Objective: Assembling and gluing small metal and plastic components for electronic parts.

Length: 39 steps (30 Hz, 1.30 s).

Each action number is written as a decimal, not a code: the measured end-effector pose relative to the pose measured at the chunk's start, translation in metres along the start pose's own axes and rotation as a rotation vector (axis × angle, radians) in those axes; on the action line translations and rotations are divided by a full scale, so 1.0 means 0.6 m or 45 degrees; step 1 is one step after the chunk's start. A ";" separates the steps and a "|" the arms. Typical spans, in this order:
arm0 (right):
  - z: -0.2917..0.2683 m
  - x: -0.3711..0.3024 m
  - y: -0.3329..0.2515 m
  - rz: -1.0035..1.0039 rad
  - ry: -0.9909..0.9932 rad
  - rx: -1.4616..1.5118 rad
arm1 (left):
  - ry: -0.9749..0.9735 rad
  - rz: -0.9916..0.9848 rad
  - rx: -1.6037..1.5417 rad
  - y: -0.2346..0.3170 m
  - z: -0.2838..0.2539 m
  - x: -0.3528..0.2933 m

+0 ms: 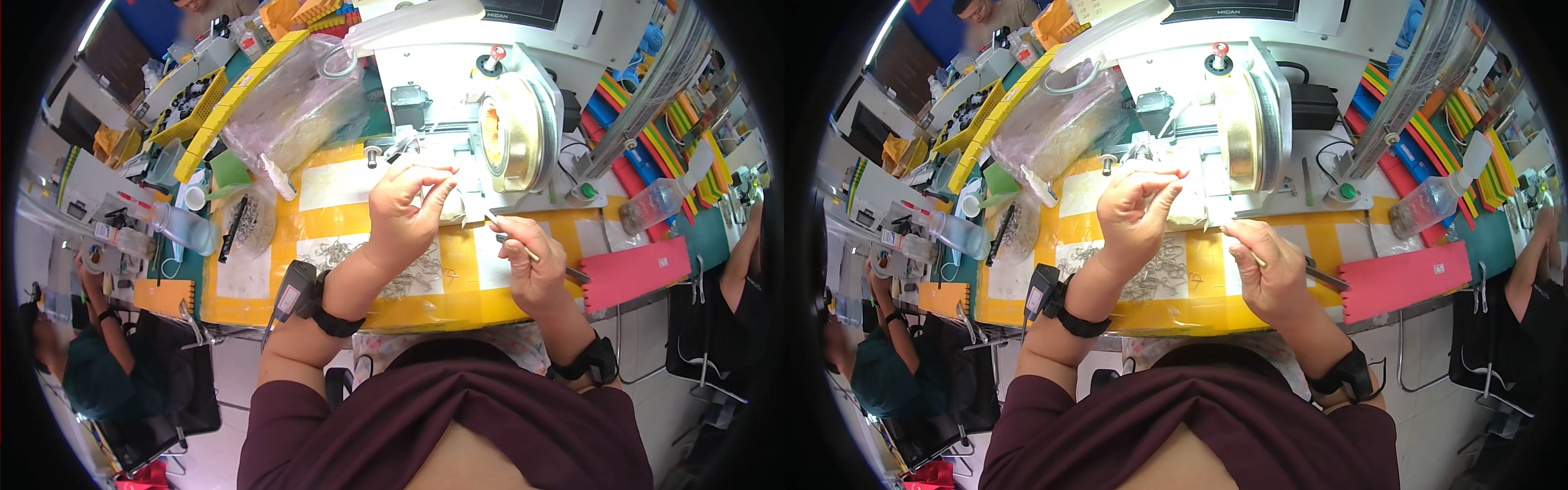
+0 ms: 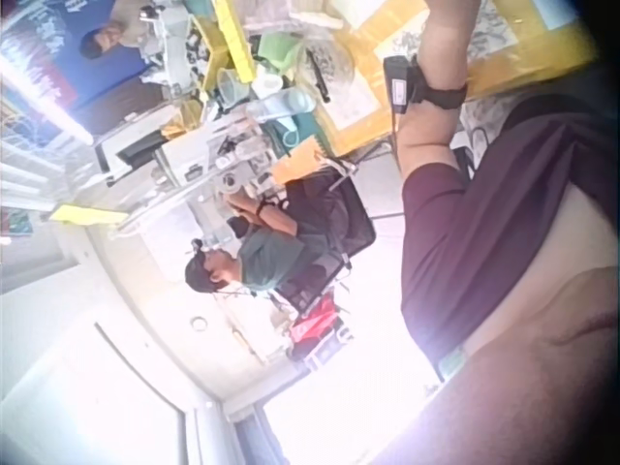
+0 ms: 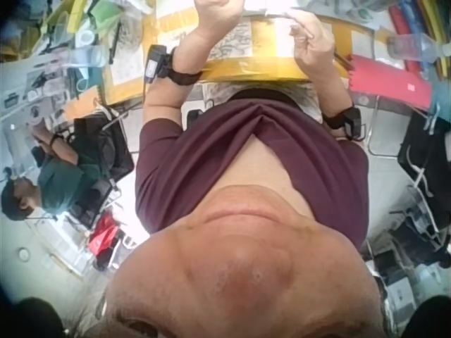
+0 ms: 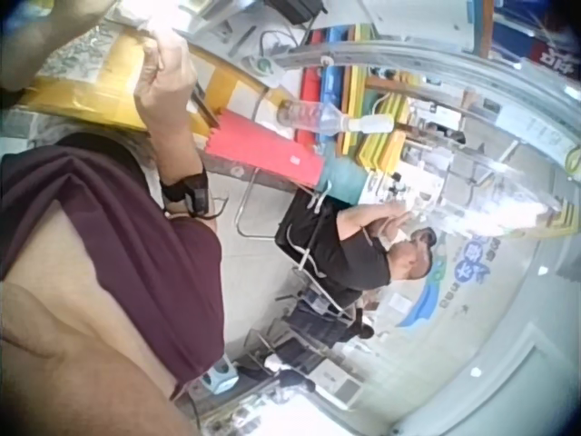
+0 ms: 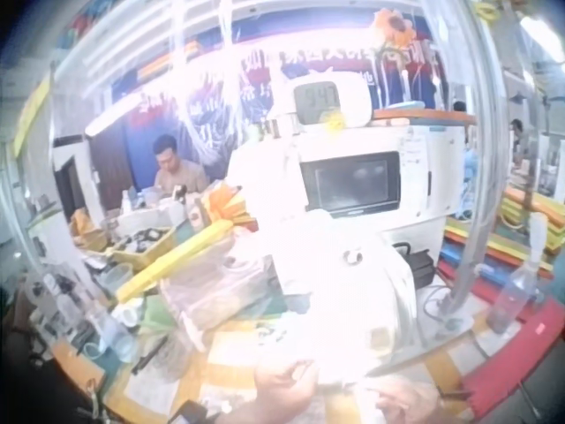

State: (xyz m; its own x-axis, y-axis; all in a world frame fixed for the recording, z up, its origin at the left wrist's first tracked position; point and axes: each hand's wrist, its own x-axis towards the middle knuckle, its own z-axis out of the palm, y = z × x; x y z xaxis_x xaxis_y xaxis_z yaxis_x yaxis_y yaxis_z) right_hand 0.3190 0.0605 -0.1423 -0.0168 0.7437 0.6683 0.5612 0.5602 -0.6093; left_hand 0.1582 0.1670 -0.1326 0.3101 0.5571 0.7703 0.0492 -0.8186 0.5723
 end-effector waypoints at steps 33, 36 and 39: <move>0.048 -0.049 0.009 -0.179 -0.069 -0.151 | 0.150 0.053 0.107 -0.004 -0.025 0.002; 0.050 -0.048 0.011 -0.143 -0.078 -0.134 | 0.099 0.023 0.044 -0.007 -0.029 -0.002; 0.050 -0.051 0.010 -0.111 -0.133 -0.107 | 0.247 0.022 -0.155 0.016 -0.035 0.008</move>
State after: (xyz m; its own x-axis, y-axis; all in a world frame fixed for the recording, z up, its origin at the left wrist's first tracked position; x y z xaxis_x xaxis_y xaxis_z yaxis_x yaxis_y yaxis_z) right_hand 0.2982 0.0523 -0.1791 -0.1522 0.7298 0.6665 0.6208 0.5954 -0.5101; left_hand 0.1400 0.1648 -0.1174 0.1213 0.5694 0.8130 -0.0733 -0.8117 0.5794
